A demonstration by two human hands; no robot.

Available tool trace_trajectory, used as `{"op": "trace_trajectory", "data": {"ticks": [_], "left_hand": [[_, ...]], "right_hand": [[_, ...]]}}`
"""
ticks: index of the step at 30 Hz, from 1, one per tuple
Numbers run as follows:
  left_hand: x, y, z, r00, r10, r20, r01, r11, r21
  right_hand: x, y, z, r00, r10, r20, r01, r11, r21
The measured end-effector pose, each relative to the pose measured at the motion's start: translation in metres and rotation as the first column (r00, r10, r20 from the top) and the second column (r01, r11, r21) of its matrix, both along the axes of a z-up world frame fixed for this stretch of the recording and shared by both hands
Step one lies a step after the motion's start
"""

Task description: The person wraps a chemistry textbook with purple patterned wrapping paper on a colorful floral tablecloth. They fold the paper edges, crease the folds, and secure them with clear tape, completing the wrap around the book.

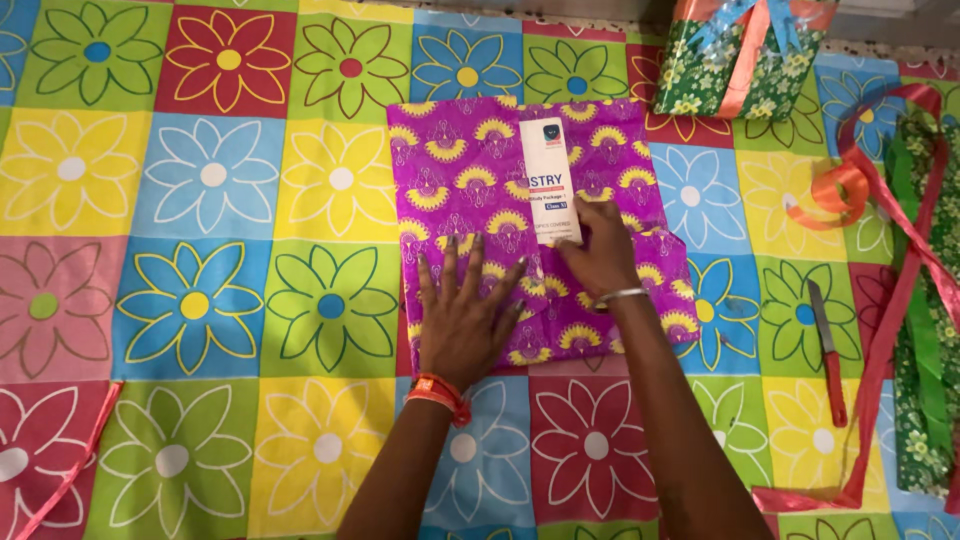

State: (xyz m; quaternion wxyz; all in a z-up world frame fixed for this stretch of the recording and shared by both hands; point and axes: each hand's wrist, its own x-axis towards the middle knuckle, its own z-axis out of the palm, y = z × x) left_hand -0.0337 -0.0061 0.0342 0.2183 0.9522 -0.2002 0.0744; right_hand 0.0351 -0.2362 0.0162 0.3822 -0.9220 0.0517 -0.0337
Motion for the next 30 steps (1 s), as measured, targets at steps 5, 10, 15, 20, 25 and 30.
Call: {"op": "trace_trajectory", "data": {"ticks": [5, 10, 15, 20, 25, 30], "left_hand": [[-0.001, 0.0, 0.002, 1.0, 0.002, -0.006, -0.002, 1.0, -0.018], [0.0, -0.004, -0.005, 1.0, 0.01, -0.017, -0.011, 1.0, -0.009], [0.001, -0.012, -0.018, 0.996, -0.092, 0.014, 0.092, 0.995, 0.038], [0.002, -0.02, -0.017, 0.976, -0.189, -0.111, 0.189, 0.982, -0.009], [0.004, -0.045, -0.007, 0.976, -0.201, -0.081, 0.201, 0.98, -0.011], [0.003, -0.052, -0.005, 0.98, -0.167, -0.104, 0.163, 0.986, -0.044]], "right_hand": [[-0.074, -0.004, 0.037, 0.94, -0.048, 0.337, 0.02, 0.996, 0.084], [-0.138, 0.045, 0.039, 0.951, 0.105, 0.29, -0.109, 0.994, -0.002], [-0.154, 0.087, 0.023, 0.956, 0.275, 0.101, -0.256, 0.952, -0.171], [-0.129, 0.053, 0.009, 0.977, 0.193, 0.09, -0.142, 0.904, -0.403], [-0.118, 0.025, 0.005, 0.985, 0.148, 0.089, -0.104, 0.921, -0.375], [-0.121, 0.018, 0.017, 0.989, 0.107, 0.107, -0.087, 0.981, -0.176]]}}
